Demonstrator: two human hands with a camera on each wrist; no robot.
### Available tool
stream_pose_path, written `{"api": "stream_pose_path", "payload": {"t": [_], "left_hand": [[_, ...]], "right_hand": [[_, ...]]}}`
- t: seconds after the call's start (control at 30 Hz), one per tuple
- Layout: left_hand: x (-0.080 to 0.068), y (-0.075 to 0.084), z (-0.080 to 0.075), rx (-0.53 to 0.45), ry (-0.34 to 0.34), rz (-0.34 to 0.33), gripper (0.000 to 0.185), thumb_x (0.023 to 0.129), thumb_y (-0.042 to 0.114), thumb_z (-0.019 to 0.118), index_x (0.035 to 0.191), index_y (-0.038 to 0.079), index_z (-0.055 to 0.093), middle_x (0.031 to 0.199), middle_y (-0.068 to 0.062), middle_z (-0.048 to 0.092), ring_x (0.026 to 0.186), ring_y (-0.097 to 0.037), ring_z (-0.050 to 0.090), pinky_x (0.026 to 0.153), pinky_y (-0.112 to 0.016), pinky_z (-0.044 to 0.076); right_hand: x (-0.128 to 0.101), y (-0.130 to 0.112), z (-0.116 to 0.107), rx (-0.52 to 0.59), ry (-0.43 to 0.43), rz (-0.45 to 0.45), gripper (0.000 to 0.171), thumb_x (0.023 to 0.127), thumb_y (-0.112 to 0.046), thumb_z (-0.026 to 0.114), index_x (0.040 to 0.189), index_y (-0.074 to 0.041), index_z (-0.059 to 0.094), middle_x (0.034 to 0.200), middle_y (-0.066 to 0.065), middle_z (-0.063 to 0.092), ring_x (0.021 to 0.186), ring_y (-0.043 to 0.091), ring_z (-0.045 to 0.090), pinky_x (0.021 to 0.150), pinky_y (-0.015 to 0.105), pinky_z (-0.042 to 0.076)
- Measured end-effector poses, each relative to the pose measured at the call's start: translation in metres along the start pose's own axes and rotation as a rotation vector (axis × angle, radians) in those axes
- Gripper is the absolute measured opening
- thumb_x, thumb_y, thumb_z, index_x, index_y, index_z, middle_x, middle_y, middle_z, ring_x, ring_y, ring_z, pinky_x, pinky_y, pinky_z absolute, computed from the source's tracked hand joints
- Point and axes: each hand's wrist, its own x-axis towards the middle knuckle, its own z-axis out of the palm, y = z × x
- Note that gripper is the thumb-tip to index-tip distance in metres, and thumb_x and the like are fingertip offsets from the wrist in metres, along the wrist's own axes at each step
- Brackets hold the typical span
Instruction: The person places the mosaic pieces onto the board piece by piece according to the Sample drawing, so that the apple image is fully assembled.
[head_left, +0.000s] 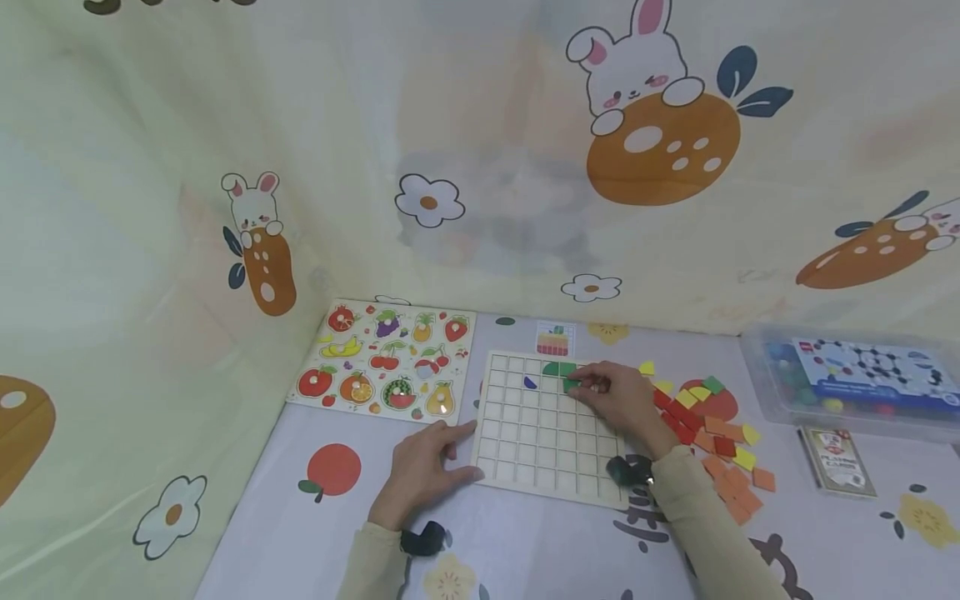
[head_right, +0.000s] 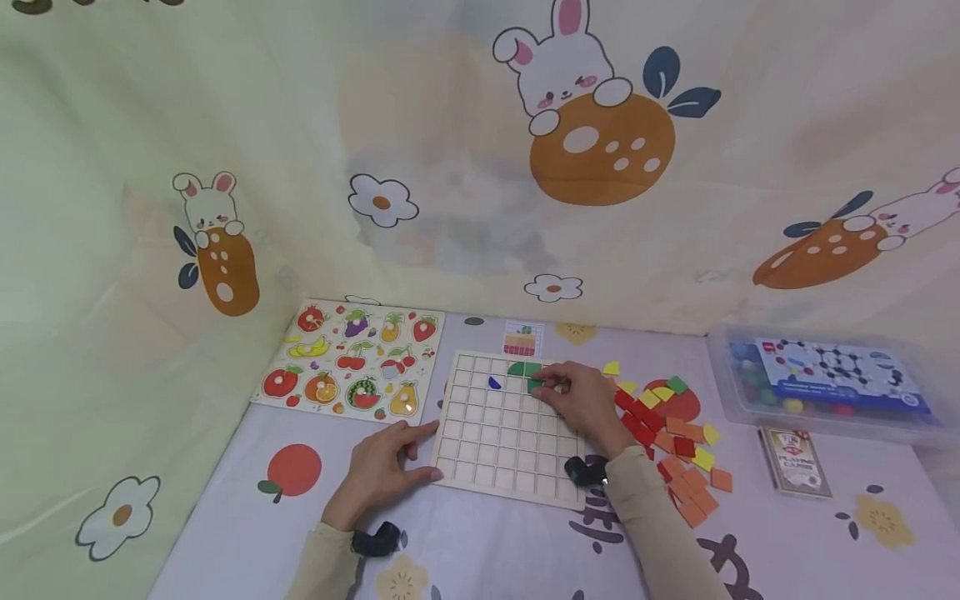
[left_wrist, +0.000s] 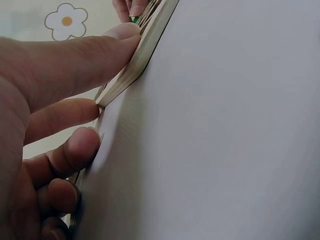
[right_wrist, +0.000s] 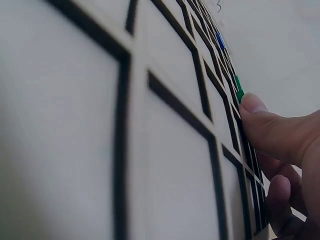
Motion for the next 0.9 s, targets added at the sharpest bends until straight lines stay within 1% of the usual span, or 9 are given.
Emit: {"api": "stream_pose_path", "payload": {"t": [0.13,0.3,0.43,0.6,0.73,0.8,0.9], "left_hand": [[0.0,0.0003,-0.001,-0.001,0.004,0.005,0.071,0.08,0.048,0.09,0.145,0.033,0.067,0.079,0.014,0.049,0.068,-0.004,0.04,0.067,-0.025,0.032],[0.0003,-0.0005,-0.0006,0.0,0.016,0.017,0.07,0.08,0.048,0.09,0.145,0.032,0.067,0.079,0.013,0.049,0.067,-0.004,0.039,0.066,-0.025,0.031],[0.0004,-0.0001,-0.0014,0.0,0.028,0.024,0.07,0.08,0.048,0.091,0.144,0.032,0.068,0.078,0.014,0.049,0.066,-0.004,0.039,0.066,-0.025,0.03],[0.0004,0.0002,-0.0023,-0.005,0.029,0.031,0.07,0.08,0.046,0.091,0.144,0.031,0.068,0.079,0.013,0.05,0.067,-0.004,0.039,0.066,-0.025,0.031],[0.0,0.0,-0.0028,-0.01,0.022,0.026,0.069,0.08,0.045,0.091,0.144,0.031,0.068,0.079,0.012,0.05,0.067,-0.005,0.04,0.066,-0.026,0.031],[-0.0002,-0.0003,-0.0026,-0.01,0.018,0.025,0.07,0.08,0.045,0.091,0.144,0.031,0.068,0.079,0.012,0.051,0.068,-0.005,0.04,0.066,-0.026,0.032],[-0.0004,-0.001,-0.0014,-0.011,0.005,0.017,0.07,0.08,0.046,0.091,0.145,0.032,0.067,0.08,0.012,0.051,0.068,-0.005,0.041,0.066,-0.025,0.032]], "right_hand": [[0.0003,0.0013,0.0022,-0.002,0.009,-0.005,0.027,0.091,-0.03,0.085,0.118,-0.024,0.083,0.094,-0.002,0.072,0.083,0.02,0.055,0.07,0.032,0.042],[0.0003,0.0056,0.003,0.054,0.02,0.009,0.031,0.09,-0.033,0.086,0.119,-0.023,0.081,0.094,-0.001,0.071,0.084,0.02,0.057,0.069,0.03,0.044],[0.0007,0.0062,0.0021,0.077,0.025,0.016,0.028,0.092,-0.033,0.084,0.117,-0.021,0.08,0.093,0.0,0.07,0.084,0.021,0.057,0.068,0.03,0.044],[0.0019,0.0024,0.0028,0.035,0.031,0.032,0.026,0.093,-0.035,0.083,0.116,-0.022,0.082,0.092,0.0,0.071,0.085,0.021,0.056,0.07,0.032,0.043],[0.0021,0.0008,0.0046,0.026,0.036,0.052,0.027,0.094,-0.037,0.082,0.117,-0.023,0.082,0.093,0.001,0.071,0.088,0.022,0.055,0.071,0.034,0.042],[0.0013,0.0016,0.0045,0.047,0.031,0.056,0.028,0.094,-0.038,0.082,0.117,-0.023,0.081,0.095,0.001,0.071,0.089,0.022,0.056,0.072,0.034,0.043],[-0.0006,0.0055,0.0022,0.11,0.005,0.084,0.03,0.094,-0.041,0.081,0.119,-0.025,0.08,0.102,0.0,0.072,0.094,0.023,0.058,0.077,0.033,0.047]]}}
